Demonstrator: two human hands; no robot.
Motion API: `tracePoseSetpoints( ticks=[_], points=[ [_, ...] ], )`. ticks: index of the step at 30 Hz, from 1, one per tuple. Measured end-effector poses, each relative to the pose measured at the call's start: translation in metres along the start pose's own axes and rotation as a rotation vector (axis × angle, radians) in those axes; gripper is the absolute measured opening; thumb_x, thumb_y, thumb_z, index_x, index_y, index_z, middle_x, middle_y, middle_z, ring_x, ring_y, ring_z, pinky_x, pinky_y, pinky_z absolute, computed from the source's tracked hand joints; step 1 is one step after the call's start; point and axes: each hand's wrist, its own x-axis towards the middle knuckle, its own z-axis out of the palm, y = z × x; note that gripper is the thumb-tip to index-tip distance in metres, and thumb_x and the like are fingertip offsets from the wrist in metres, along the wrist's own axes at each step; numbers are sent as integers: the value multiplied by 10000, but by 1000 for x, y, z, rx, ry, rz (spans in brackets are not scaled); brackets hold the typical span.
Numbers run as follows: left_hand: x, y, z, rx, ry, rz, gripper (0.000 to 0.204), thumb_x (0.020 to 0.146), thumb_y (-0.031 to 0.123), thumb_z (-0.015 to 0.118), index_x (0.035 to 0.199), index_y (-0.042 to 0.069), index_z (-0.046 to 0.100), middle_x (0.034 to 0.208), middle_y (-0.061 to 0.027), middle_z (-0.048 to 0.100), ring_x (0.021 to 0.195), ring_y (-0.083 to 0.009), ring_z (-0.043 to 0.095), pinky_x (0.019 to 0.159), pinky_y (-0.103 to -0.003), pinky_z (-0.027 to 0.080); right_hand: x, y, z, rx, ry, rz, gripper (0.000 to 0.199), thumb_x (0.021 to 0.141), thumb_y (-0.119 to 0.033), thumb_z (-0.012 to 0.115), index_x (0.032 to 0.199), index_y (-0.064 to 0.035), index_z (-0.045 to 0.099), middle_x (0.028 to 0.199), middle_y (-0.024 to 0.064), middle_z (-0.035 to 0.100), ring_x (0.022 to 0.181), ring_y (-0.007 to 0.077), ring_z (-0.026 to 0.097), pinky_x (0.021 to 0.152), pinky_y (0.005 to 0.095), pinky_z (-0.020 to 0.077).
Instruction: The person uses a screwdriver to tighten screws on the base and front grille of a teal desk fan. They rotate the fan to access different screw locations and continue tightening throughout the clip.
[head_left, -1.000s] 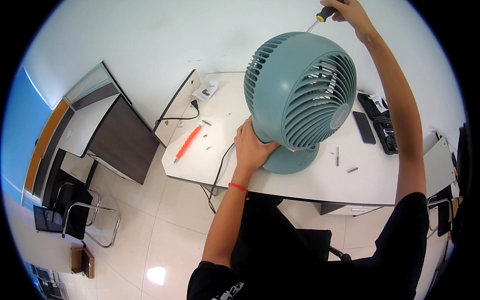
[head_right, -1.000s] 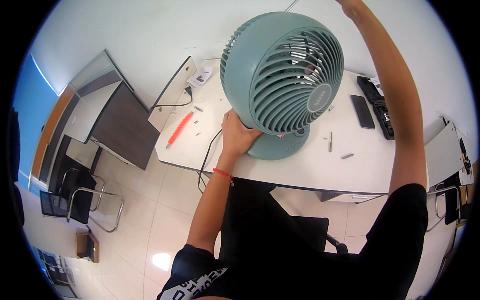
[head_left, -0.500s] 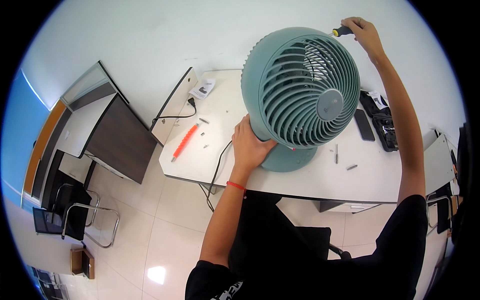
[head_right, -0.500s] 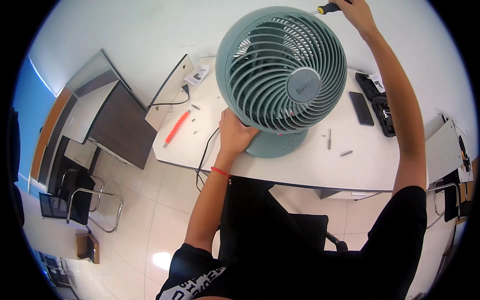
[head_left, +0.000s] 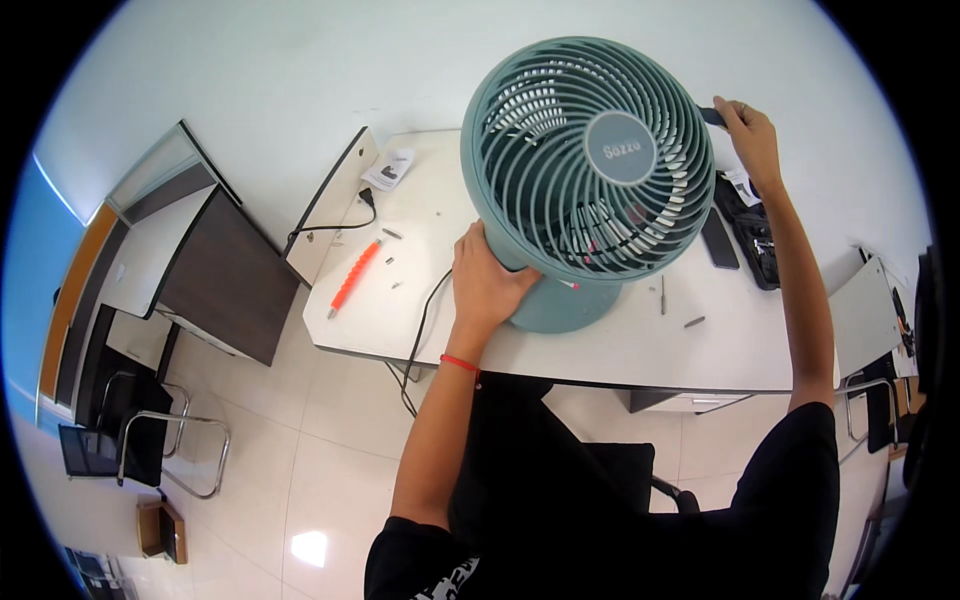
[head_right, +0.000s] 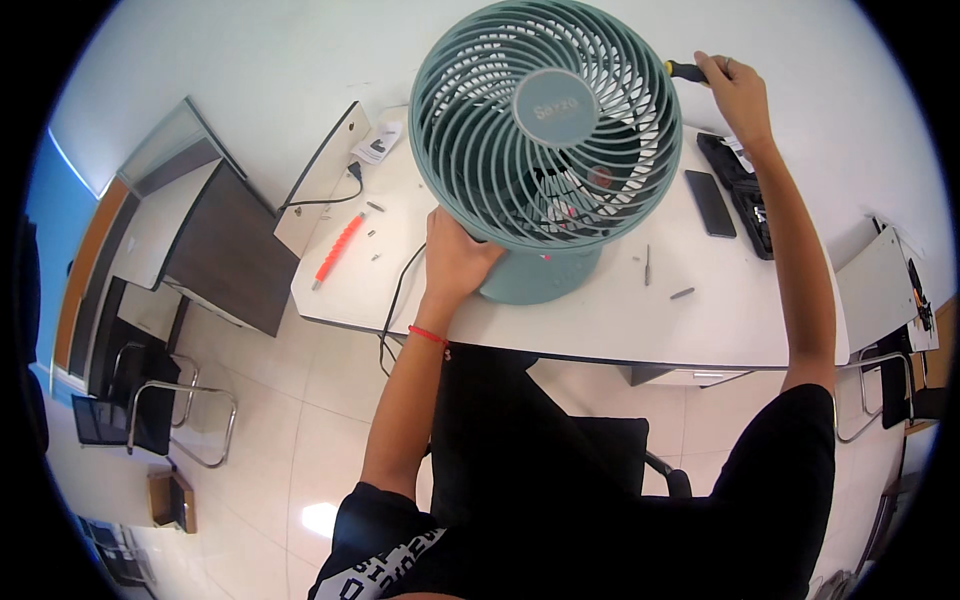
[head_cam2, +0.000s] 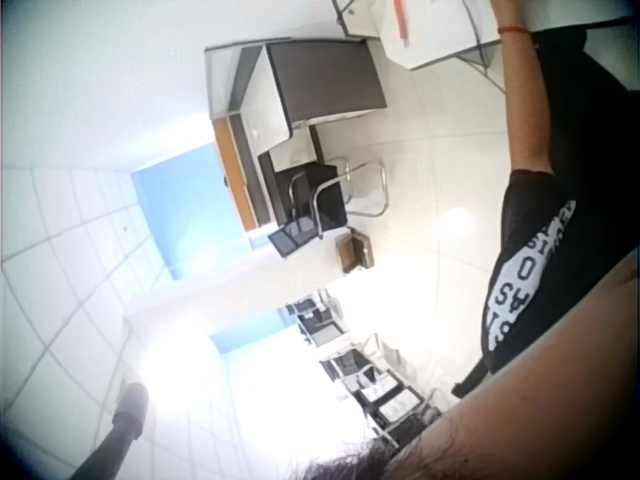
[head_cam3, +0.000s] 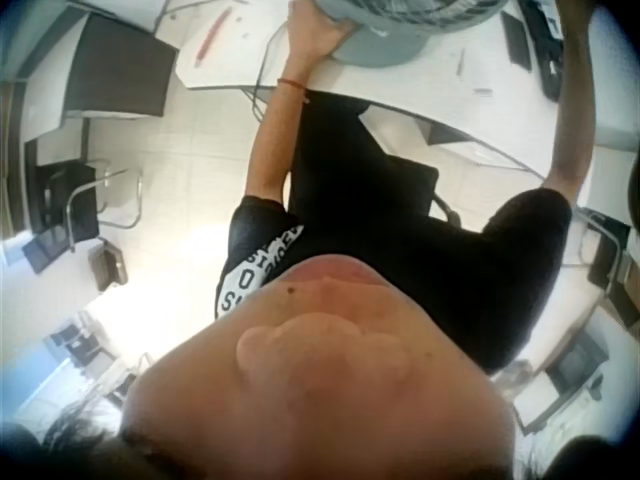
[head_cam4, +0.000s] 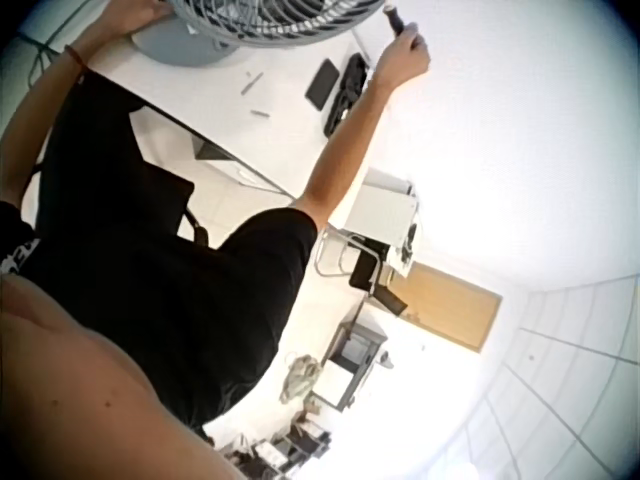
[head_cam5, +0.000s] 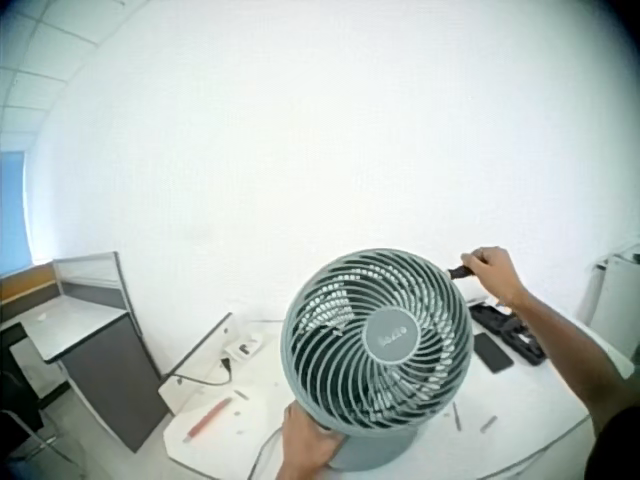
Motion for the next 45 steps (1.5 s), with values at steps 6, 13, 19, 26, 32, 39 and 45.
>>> tracePoseSetpoints(
  ticks=[6,13,19,26,32,39,45],
  points=[
    [-1,1,0,3,13,2,1018,714,392,957,1496,-48,479,1411,-224,625,1361,-434,523,1136,-495,467,-56,10,-15,-58,-44,101,577,1079,-478,680,1097,93,765,796,94,682,789,125,568,754,321,501],
    [-2,6,-4,-5,-14,-21,967,722,324,954,1484,-48,487,1419,-223,620,1367,-440,518,1156,-498,454,-132,8,-33,9,-64,32,410,1131,-339,633,1264,35,739,936,46,705,816,99,571,763,275,482],
    [0,3,-2,-35,-22,-2,933,716,302,957,1459,-46,511,1413,-216,627,1369,-439,518,1162,-497,447,-194,-17,-48,-149,-102,55,457,996,-137,708,1436,-47,623,1027,139,722,788,180,613,703,325,507],
    [1,-1,-1,-8,9,75,925,724,360,972,1426,-48,529,1367,-210,649,1338,-441,533,1141,-503,457,-235,-31,-62,-146,-112,-143,650,861,19,725,1490,-70,589,1096,167,728,832,300,692,716,371,555],
    [1,-3,1,-8,-1,30,905,722,369,973,1402,-49,547,1352,-215,658,1330,-442,539,1123,-508,471,-241,-42,-77,-231,-122,-617,621,742,16,793,1352,-34,689,804,97,647,642,289,621,594,384,490],
    [6,-9,1,-62,-46,17,958,714,400,985,1433,-47,536,1380,-227,652,1352,-438,535,1138,-507,466,-238,-75,-72,-252,-51,-1068,538,687,-53,805,1223,-56,758,633,-20,402,511,159,395,487,316,309],
    [3,-8,2,-25,-6,17,1004,723,416,983,1481,-50,518,1428,-242,638,1386,-440,526,1166,-508,452,-227,-116,-79,-266,-126,-1275,322,813,-56,788,1134,-75,788,645,-52,302,533,121,348,484,288,252]
  ],
)
